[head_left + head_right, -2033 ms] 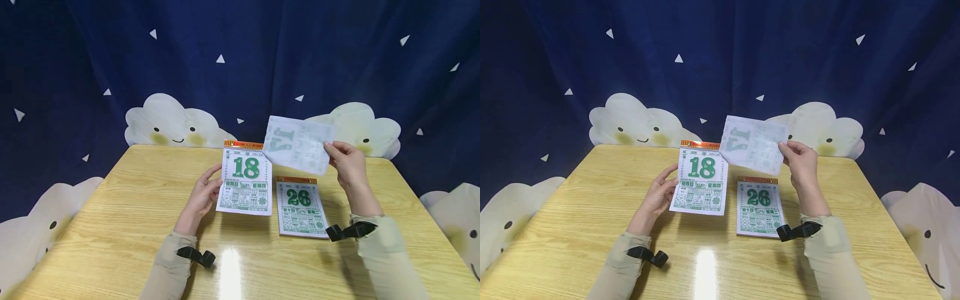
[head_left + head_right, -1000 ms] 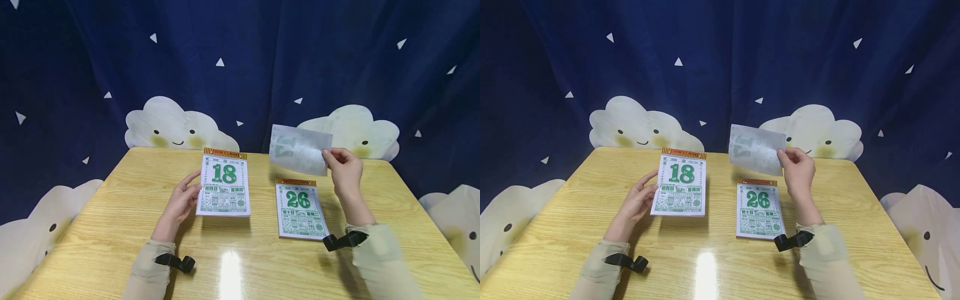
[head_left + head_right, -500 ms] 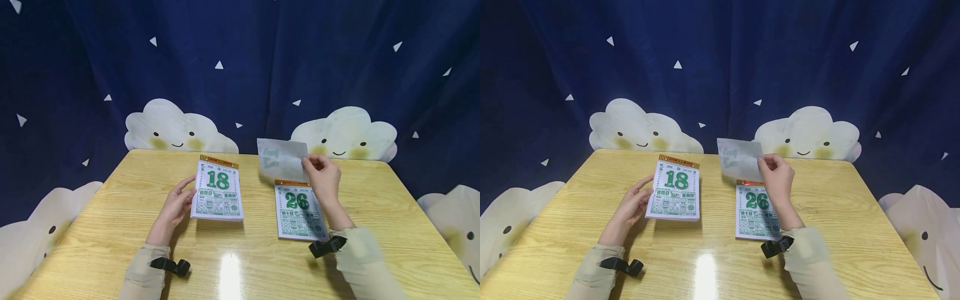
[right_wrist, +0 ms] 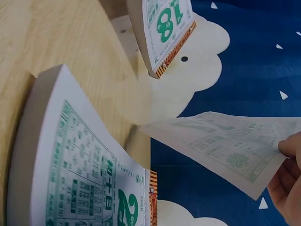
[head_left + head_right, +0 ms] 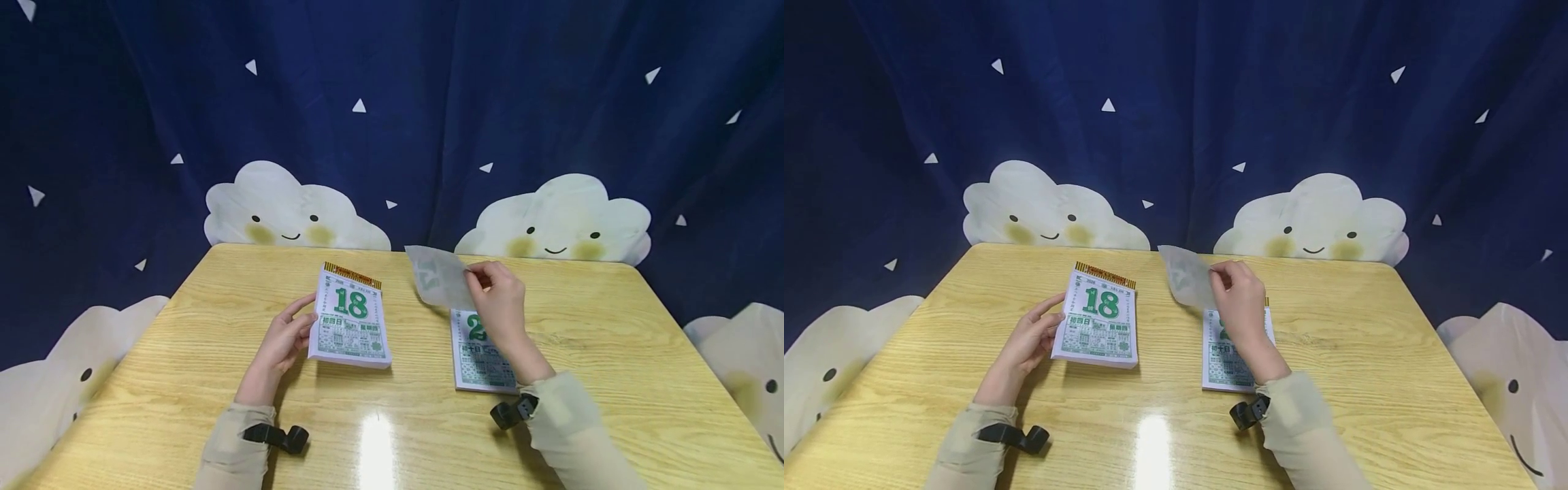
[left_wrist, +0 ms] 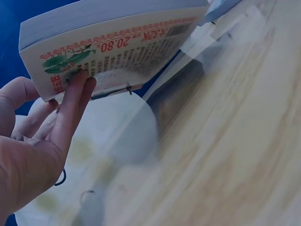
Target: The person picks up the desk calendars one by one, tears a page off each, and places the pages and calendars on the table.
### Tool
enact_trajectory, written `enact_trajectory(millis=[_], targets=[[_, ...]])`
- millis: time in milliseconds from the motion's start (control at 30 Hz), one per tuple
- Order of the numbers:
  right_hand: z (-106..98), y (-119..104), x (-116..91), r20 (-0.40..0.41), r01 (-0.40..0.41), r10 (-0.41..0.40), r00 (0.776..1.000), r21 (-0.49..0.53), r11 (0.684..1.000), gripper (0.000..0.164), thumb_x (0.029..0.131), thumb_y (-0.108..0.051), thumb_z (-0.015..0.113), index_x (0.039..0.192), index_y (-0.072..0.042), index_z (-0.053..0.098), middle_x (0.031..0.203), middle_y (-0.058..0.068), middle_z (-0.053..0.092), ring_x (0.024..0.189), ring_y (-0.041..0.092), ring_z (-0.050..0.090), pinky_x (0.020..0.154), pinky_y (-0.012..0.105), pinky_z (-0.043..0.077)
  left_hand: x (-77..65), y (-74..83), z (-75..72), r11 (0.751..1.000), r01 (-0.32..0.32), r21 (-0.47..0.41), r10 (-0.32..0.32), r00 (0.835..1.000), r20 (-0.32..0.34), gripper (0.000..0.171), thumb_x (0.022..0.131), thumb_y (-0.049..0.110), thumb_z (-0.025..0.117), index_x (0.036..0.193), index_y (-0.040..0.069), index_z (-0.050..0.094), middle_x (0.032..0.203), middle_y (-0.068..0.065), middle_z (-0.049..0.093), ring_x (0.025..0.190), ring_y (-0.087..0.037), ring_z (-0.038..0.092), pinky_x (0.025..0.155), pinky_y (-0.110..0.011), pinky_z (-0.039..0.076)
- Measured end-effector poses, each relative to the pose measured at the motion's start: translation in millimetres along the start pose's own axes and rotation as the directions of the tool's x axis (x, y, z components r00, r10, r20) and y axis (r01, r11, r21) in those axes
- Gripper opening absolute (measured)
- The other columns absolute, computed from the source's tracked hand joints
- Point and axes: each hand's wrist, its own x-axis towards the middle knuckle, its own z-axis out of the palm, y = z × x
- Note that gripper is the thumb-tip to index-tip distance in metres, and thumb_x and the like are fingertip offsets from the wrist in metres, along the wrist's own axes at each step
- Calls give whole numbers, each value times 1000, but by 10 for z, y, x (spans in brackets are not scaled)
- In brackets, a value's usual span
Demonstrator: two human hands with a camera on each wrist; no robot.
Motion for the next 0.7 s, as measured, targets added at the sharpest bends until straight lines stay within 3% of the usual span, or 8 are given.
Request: enact_trajectory(millis=[200,333,400,600,700], targets=[[72,-73,-59,47,179,-177,983,-48,983,5,79,-2,66,81,-6,68,75,6,61,64,15,59,54,28,51,17,-5,-38,998,30,56,-30,1000,1,52,90,4,48,140,6,32,81,3,69,62,-6,62,57,-19,53],[107,-136,-113,126,268,-257,958,-81,960,5,79,-3,67,83,-6,68,76,5,61,64,13,58,54,24,50,11,12,-70,996,34,88,-36,999,23,52,90,4,48,140,5,33,79,3,67,55,-2,49,55,-19,51],[121,-165,-146,172,297,-279,945,-87,951,5,79,-4,68,83,-7,67,76,4,60,64,12,57,54,22,49,4,27,-88,994,28,104,-33,999,39,52,90,4,49,140,4,33,78,3,66,54,-3,45,55,-19,50],[147,-264,-239,266,320,-289,920,-84,944,2,80,-8,67,80,-10,67,76,2,59,62,12,56,52,23,48,-26,99,-157,986,0,167,-17,995,100,53,91,7,50,140,4,31,87,4,68,67,-6,61,61,-25,54],[161,-313,-282,302,310,-274,913,-78,947,4,80,-9,67,77,-11,67,76,0,60,62,10,56,52,21,47,-41,124,-177,981,-1,193,-20,994,108,53,91,9,51,140,5,32,88,4,68,64,-5,57,60,-23,53]])
